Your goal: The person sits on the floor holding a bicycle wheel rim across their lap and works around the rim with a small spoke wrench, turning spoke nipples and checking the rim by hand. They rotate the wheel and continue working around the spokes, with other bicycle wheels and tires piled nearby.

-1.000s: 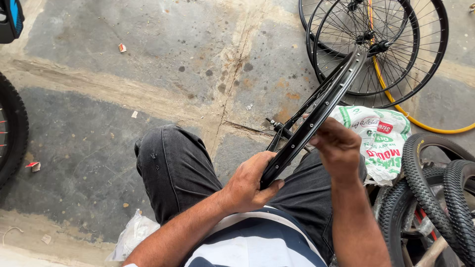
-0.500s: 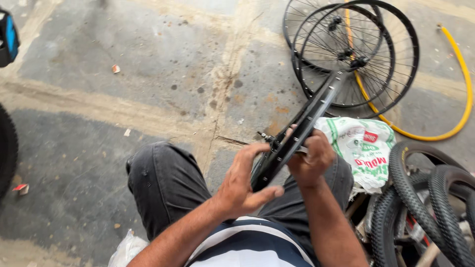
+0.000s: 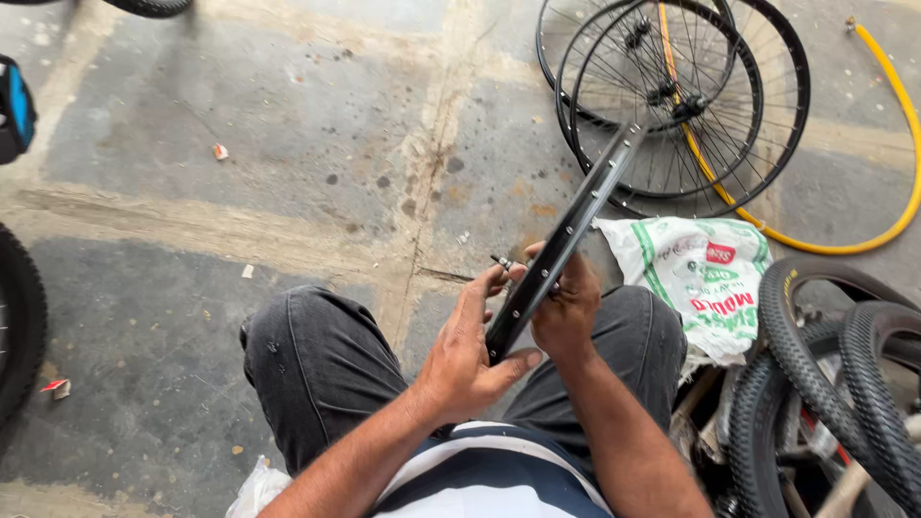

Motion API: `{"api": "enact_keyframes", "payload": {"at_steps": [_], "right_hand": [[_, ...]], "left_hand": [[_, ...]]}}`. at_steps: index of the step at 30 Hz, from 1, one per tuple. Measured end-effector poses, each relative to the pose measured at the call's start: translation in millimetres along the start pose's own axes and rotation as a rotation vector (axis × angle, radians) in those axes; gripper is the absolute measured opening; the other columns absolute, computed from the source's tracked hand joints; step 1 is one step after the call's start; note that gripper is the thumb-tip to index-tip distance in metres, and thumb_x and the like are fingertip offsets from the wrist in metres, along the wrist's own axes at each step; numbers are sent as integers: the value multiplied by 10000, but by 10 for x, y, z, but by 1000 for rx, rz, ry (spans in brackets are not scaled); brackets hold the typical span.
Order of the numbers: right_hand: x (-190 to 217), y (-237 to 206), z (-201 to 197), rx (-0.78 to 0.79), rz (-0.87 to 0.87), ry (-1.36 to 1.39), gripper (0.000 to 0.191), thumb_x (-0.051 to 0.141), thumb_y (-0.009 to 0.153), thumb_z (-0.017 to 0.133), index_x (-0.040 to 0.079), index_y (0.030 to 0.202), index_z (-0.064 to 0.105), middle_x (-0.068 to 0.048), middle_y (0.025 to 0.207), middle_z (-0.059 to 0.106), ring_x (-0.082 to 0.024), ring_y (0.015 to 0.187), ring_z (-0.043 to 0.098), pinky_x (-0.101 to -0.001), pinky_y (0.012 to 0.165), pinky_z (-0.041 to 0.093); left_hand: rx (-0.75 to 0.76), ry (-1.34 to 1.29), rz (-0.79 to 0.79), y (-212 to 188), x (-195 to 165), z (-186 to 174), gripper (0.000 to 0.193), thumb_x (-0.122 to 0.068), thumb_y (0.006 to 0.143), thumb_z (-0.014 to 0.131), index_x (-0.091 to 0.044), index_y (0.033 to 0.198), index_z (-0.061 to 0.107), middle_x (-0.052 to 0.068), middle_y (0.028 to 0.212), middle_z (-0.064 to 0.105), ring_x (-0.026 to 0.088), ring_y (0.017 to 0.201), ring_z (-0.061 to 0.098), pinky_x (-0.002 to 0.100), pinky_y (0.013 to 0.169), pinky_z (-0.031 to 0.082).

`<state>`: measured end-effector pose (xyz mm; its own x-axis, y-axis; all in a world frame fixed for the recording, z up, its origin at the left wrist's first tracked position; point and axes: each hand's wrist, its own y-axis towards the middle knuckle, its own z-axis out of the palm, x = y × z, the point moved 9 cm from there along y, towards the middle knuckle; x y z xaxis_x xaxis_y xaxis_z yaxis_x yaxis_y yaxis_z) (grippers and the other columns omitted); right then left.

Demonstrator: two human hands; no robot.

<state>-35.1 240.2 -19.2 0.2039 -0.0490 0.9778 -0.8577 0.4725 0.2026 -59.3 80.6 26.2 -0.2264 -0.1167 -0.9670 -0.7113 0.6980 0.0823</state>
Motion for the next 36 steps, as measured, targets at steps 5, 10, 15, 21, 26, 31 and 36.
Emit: {"api": "enact_keyframes", "payload": {"at_steps": [5,10,15,21,26,31,36], "right_hand": [[218,120,110,657,370,425,454,147,804,782,16,1208,621,-66,1234,702,-194,1136,701,-353,975,601],[73,179,-101,329,286,343,397,104,865,804,-3,1214,648,-135,1159,712,-226,1074,706,-357,933,614],[513,-156,-154,-172,-483,-509,345,70,869,894,87,940,557,-50,1127,761,-127,1000,765,-280,820,613],[275,-56,-262,321,-69,311,306,-91,902,758,-61,1190,659,-181,1318,651,-216,1182,674,-357,1012,581],[101,187,-334,505,174,511,460,-18,891,719,-52,1340,626,-203,1302,701,-196,1039,699,-282,845,556],[207,92,-209,415,-71,45,396,39,896,791,-11,1262,647,-129,1173,704,-190,1114,694,-319,1003,578],[237,30,-256,150,-153,-246,391,78,854,837,6,1203,679,-87,1113,792,-155,893,713,-273,739,555]], "left_hand": [[-6,28,-18,-9,-6,-12,995,-356,809,819,-45,1569,257,213,1517,456,376,1406,505,494,1110,457],[11,-4,-19,4,-32,4,958,-335,819,815,-77,1569,277,186,1506,474,356,1397,523,483,1097,470],[34,-34,-43,-6,-60,40,809,-321,803,806,-91,1482,431,148,1381,557,307,1220,636,417,993,539],[5,-4,63,7,-206,-31,611,-311,839,804,-66,1345,567,138,1243,624,321,1087,678,400,911,548],[59,30,-17,6,-173,31,604,-314,824,791,-76,1331,565,130,1172,623,312,1026,695,402,873,552],[53,47,-7,11,-200,30,590,-303,829,792,-76,1325,566,132,1206,627,327,1046,688,414,870,550],[34,56,33,7,-262,3,582,-281,828,804,-72,1314,562,148,1193,626,346,1042,682,430,858,547]]}}
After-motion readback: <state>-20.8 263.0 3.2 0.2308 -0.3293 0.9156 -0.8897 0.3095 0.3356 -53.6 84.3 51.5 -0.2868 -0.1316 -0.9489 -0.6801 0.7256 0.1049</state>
